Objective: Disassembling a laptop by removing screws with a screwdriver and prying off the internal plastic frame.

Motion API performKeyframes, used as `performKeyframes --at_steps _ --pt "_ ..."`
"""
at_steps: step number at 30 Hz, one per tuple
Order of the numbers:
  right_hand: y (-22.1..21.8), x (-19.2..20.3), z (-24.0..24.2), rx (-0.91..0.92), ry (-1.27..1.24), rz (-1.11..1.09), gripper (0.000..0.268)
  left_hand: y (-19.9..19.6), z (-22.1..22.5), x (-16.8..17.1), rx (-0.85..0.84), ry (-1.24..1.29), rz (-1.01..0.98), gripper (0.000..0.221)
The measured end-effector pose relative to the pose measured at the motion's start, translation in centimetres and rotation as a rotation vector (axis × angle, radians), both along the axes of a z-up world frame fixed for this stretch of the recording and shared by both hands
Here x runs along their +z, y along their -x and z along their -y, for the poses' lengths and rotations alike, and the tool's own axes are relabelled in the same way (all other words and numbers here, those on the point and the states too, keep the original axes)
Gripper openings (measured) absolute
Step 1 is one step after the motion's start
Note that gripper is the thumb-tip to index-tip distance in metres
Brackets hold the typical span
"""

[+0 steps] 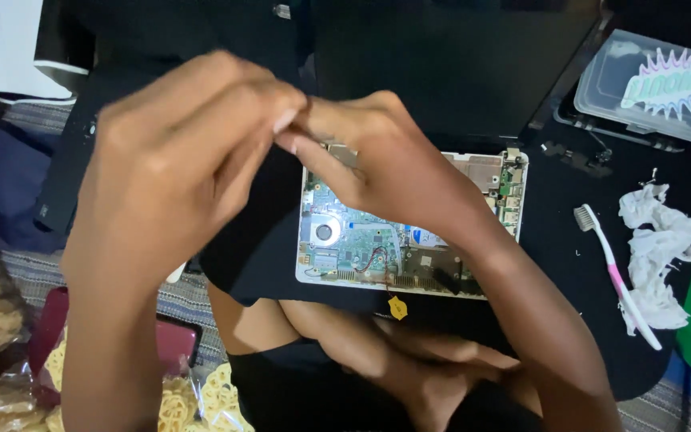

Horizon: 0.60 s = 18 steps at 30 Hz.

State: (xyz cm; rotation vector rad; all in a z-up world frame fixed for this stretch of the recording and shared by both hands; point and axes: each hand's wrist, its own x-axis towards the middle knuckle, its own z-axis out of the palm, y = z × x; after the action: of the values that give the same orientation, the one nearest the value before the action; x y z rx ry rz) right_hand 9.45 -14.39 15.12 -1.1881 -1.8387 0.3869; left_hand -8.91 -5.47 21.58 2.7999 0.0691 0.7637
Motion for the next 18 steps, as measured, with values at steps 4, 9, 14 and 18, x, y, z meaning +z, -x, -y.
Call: performKeyframes --at_steps 4,9,14,18 --pt "1.0 -0.4 -0.1 -0.047 -0.07 -0.141 0.035 0.0 -1.2 -2.3 0.105 -0.155 0.061 0.013" --pt "0.6 -0.8 0.2 -0.15 -0.143 -0.077 0.031 -0.4 -1.1 -1.5 0.148 -0.489 0.13 0.034" --pt "-0.3 0.4 0.0 0.029 -0.04 -0.106 0.019 0.1 0.6 0.3 0.08 -0.081 0.049 0.012" --pt "0.6 0.2 0.1 -0.084 -0.132 -0.127 0.019 0.3 0.5 -0.5 0.123 -0.028 0.123 0.017"
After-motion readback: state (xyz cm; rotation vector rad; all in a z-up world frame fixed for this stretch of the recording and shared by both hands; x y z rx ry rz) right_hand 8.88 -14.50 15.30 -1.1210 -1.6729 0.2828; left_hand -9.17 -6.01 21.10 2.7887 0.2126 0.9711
